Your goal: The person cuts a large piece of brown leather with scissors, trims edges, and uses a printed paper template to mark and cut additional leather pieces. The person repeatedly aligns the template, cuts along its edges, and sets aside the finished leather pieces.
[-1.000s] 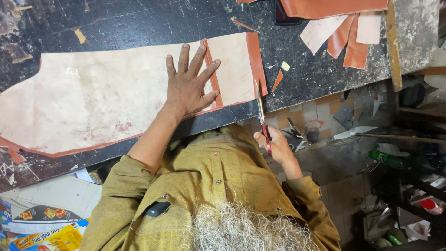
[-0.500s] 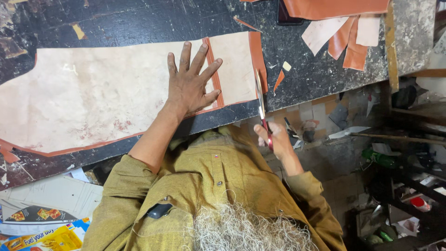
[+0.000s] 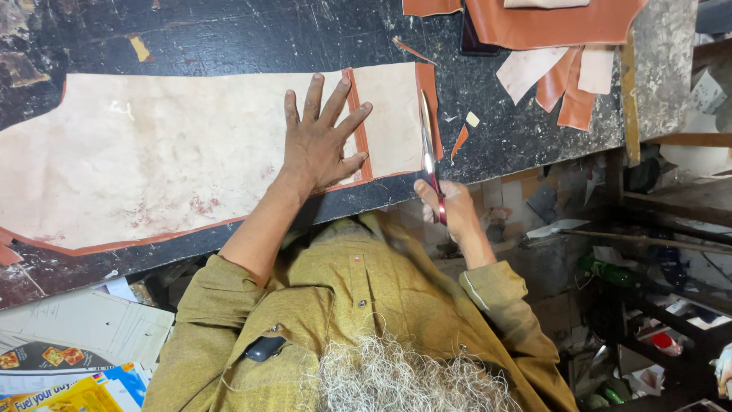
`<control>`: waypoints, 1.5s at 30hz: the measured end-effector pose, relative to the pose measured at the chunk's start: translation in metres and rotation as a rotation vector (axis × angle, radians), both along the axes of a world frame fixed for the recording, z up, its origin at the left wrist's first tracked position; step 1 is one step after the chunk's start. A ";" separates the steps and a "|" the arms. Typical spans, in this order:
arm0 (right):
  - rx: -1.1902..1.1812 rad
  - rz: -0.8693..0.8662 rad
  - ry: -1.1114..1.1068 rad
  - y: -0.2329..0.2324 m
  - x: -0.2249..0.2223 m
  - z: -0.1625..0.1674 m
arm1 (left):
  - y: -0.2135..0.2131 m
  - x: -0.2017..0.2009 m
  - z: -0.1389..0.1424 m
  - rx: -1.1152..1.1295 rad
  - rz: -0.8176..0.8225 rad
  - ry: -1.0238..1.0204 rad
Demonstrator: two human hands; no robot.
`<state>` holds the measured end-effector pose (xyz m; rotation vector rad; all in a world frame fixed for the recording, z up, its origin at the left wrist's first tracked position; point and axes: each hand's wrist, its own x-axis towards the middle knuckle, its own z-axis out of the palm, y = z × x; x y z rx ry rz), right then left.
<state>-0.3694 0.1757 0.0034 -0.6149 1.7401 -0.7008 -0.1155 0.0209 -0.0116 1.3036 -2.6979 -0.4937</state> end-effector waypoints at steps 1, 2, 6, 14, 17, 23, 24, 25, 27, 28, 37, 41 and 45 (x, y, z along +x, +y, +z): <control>-0.007 -0.003 0.004 -0.005 0.000 -0.001 | 0.001 0.000 0.000 0.002 -0.001 0.000; -0.018 -0.007 0.009 -0.008 0.000 -0.001 | 0.001 0.000 0.001 0.000 -0.002 0.000; -0.002 0.001 0.020 -0.014 0.001 0.003 | 0.000 -0.001 0.002 0.008 0.005 -0.021; 0.021 -0.035 0.022 -0.045 0.006 0.014 | -0.001 -0.002 0.005 0.024 -0.001 -0.054; -0.007 -0.022 0.022 -0.053 0.007 0.016 | -0.001 -0.003 0.006 0.017 0.000 -0.054; 0.016 0.005 0.080 -0.056 -0.004 0.019 | 0.000 -0.001 0.007 0.018 0.014 -0.029; 0.009 0.018 0.083 -0.056 -0.005 0.018 | 0.001 0.000 0.007 0.009 0.012 -0.021; -0.002 0.027 0.088 -0.055 -0.006 0.016 | 0.001 0.000 0.007 0.008 0.011 -0.021; -0.024 0.029 0.080 -0.054 -0.005 0.012 | 0.002 0.001 0.008 0.001 0.014 -0.020; -0.035 0.016 0.067 -0.053 -0.005 0.009 | 0.002 0.001 0.008 -0.003 0.012 -0.023; -0.111 0.103 0.531 -0.067 -0.032 0.023 | 0.001 0.001 0.020 0.007 -0.002 -0.067; -0.598 0.425 1.176 -0.068 -0.022 0.037 | -0.004 0.006 0.020 0.110 -0.014 -0.047; -0.822 0.727 0.894 -0.069 0.015 0.037 | -0.003 0.037 0.012 0.009 0.020 0.143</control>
